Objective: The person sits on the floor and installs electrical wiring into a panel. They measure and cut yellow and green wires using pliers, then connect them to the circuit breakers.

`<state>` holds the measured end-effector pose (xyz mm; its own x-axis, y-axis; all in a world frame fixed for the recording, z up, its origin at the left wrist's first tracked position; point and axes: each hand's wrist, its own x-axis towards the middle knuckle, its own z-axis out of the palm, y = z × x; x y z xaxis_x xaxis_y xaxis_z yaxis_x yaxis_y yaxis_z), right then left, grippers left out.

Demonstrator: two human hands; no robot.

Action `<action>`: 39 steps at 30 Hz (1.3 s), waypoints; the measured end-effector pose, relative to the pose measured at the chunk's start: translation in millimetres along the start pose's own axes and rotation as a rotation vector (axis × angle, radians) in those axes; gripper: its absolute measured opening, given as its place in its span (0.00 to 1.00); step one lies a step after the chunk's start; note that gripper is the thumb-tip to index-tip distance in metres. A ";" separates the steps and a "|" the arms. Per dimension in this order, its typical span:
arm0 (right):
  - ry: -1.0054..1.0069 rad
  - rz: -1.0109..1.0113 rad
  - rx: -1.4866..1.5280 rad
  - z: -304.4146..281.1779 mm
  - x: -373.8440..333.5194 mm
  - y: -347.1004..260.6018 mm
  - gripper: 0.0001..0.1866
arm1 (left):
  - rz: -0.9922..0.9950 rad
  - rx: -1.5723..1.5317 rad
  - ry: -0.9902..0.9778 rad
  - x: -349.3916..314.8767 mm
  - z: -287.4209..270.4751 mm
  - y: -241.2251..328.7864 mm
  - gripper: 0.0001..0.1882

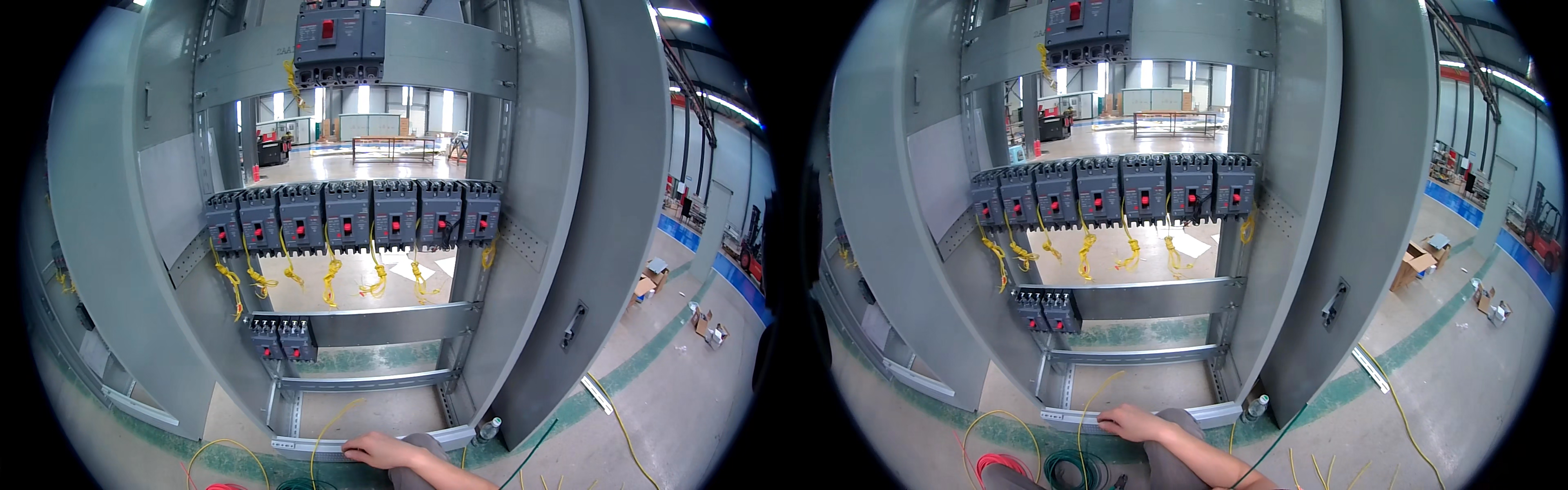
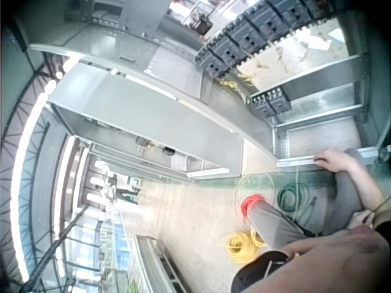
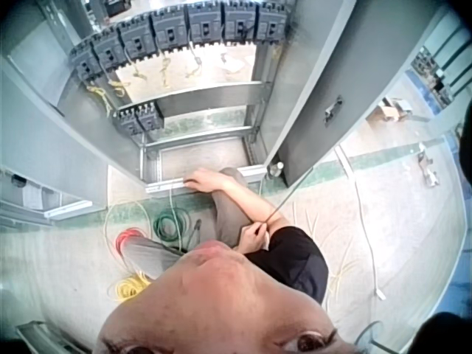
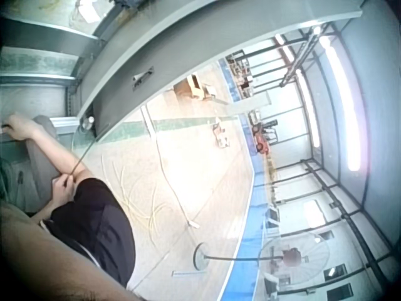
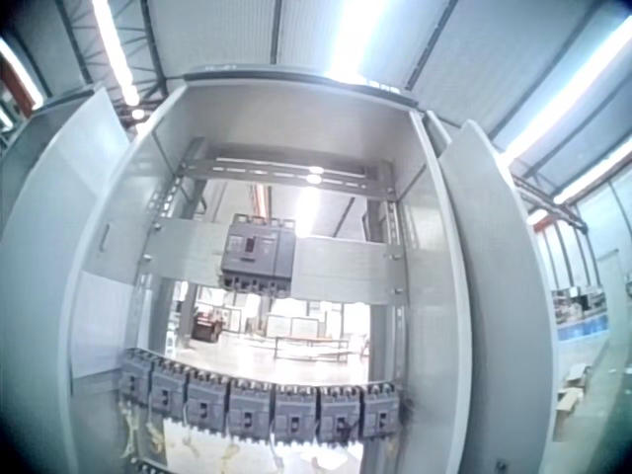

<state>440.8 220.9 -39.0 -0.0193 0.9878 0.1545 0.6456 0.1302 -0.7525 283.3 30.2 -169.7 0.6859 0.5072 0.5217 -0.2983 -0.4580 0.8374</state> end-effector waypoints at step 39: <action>0.710 -0.352 -0.215 -22.8 -47.4 -91.7 0.10 | -0.547 -0.598 0.457 140.0 -130.2 28.1 0.13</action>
<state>399.9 160.1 37.3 0.1930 0.5937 0.7812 0.8254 0.3323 -0.4565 284.5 183.4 -51.8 0.5420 0.8380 -0.0636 -0.3900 0.3179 0.8642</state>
